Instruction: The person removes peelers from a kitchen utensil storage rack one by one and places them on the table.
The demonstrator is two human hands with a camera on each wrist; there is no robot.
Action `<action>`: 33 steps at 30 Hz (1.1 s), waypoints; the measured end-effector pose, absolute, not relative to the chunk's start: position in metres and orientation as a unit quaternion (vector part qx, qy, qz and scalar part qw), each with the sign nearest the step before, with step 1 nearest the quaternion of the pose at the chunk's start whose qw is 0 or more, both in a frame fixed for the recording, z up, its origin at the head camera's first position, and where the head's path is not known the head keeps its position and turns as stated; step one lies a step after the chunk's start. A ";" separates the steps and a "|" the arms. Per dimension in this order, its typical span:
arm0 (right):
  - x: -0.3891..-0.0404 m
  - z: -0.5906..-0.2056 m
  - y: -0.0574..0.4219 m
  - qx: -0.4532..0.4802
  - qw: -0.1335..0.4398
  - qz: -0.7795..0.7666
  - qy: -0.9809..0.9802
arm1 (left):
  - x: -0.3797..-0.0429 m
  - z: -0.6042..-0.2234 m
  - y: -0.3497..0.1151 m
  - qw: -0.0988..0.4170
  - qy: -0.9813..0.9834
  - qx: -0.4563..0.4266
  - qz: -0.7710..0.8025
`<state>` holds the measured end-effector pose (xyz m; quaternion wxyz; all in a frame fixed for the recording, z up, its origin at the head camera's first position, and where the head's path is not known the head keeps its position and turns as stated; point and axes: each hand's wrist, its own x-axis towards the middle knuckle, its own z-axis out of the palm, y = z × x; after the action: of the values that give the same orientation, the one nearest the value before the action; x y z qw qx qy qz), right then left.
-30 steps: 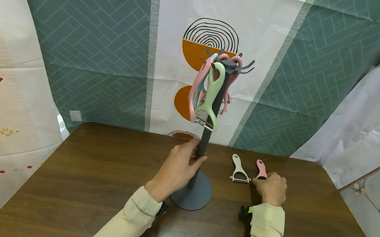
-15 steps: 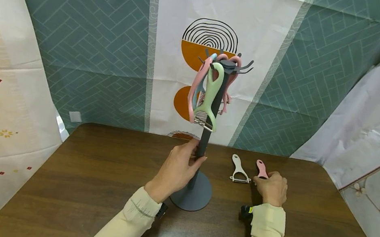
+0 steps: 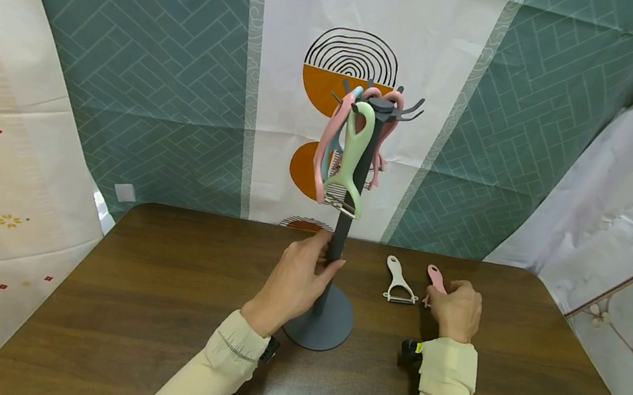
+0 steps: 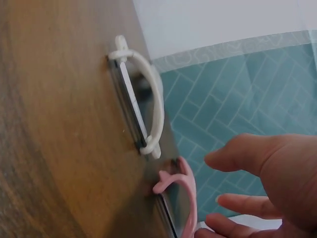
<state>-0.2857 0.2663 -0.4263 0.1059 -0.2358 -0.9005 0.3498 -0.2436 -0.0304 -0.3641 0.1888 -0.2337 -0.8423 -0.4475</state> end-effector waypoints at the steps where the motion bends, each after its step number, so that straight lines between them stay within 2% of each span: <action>1: -0.286 -0.425 0.265 -0.232 0.109 0.352 -0.900 | -0.243 -0.364 -0.030 0.188 -0.842 -0.234 -0.448; 15: -0.287 -0.404 0.242 -0.175 0.202 0.378 -0.886 | -0.241 -0.362 -0.030 0.192 -0.843 -0.230 -0.447; 33: -0.285 -0.396 0.238 -0.157 0.225 0.403 -0.873 | -0.242 -0.363 -0.030 0.191 -0.843 -0.228 -0.449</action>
<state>-0.2854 0.2384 -0.3958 0.2250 -0.1575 -0.8729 0.4032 -0.2420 -0.0296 -0.3630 0.1909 -0.2275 -0.8428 -0.4489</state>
